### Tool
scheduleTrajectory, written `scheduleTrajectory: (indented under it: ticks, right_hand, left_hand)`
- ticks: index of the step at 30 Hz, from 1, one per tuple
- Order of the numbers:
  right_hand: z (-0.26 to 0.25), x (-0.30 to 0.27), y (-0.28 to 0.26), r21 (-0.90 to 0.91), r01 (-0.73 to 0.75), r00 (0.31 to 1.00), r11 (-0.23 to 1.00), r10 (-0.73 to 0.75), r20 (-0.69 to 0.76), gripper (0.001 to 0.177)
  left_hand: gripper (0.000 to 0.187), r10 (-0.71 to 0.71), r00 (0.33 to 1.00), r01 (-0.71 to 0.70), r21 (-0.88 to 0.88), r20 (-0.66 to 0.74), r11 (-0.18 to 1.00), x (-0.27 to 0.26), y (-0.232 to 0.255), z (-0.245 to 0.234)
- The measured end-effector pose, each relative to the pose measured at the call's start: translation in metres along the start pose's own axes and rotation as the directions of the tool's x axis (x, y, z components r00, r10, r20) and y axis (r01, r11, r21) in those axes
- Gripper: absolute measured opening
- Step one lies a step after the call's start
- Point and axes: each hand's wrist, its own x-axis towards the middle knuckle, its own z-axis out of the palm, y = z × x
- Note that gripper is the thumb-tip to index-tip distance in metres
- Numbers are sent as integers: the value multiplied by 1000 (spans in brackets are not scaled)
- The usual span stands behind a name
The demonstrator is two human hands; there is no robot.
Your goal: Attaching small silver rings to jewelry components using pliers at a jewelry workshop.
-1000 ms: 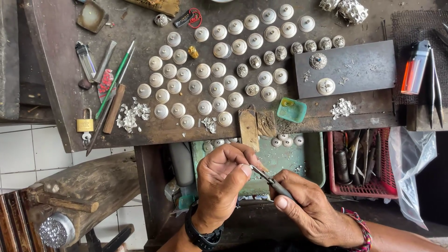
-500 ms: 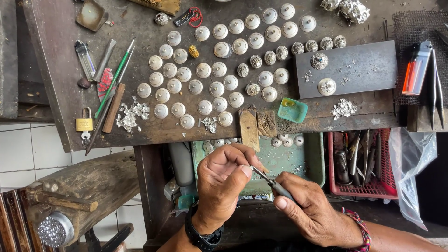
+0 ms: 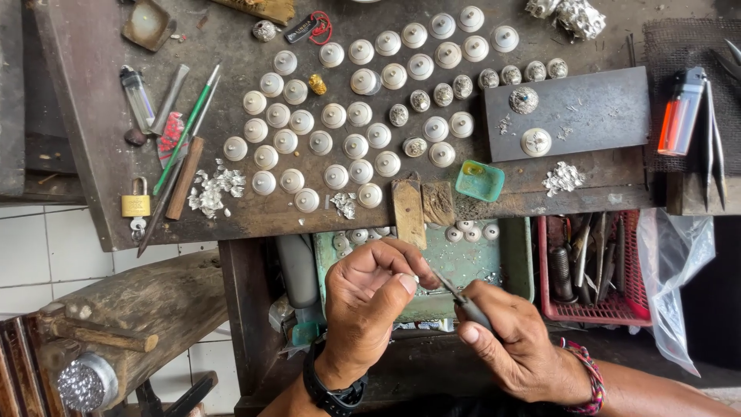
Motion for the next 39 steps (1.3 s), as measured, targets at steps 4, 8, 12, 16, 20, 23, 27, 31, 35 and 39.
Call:
scheduleTrajectory:
  ticks: [4,8,12,16,20,23,27,31,35,39]
  right_hand:
    - [-7,4,-6,-95,83,984,992,-96,-152,22]
    - [-11,4,-7,-258,163,942,952,-228,-247,21]
    - [-11,-3,9,-209,336,899,918,-379,-218,67]
    - [-13,10,-9,-199,175,947,964,-221,-235,31]
    - [-13,10,-8,-198,153,950,968,-200,-241,30]
    - [-13,8,-6,-198,154,948,968,-201,-248,29]
    - [-14,8,-7,-190,155,946,970,-201,-255,27]
    - [-20,12,-9,-244,203,940,948,-258,-223,20]
    - [-26,18,-10,-196,180,933,964,-231,-275,16]
    - [-40,26,-4,-292,205,862,934,-314,-397,21]
  left_hand:
    - [7,-159,978,151,69,134,986,0,5,1]
    - [6,-270,938,210,262,219,942,-1,1,4]
    - [5,-277,927,204,279,252,938,-2,-6,4]
    - [5,-281,922,204,282,267,938,-2,-7,3]
    - [5,-261,927,176,303,268,936,0,-7,4]
    - [6,-250,932,155,334,263,930,1,-6,5]
    - [7,-225,947,122,390,229,913,2,-6,7]
    - [10,-176,940,49,396,292,917,3,-1,11]
    - [10,-3,962,-174,620,273,765,3,-12,9]
    - [14,211,940,-332,850,266,408,0,-29,7]
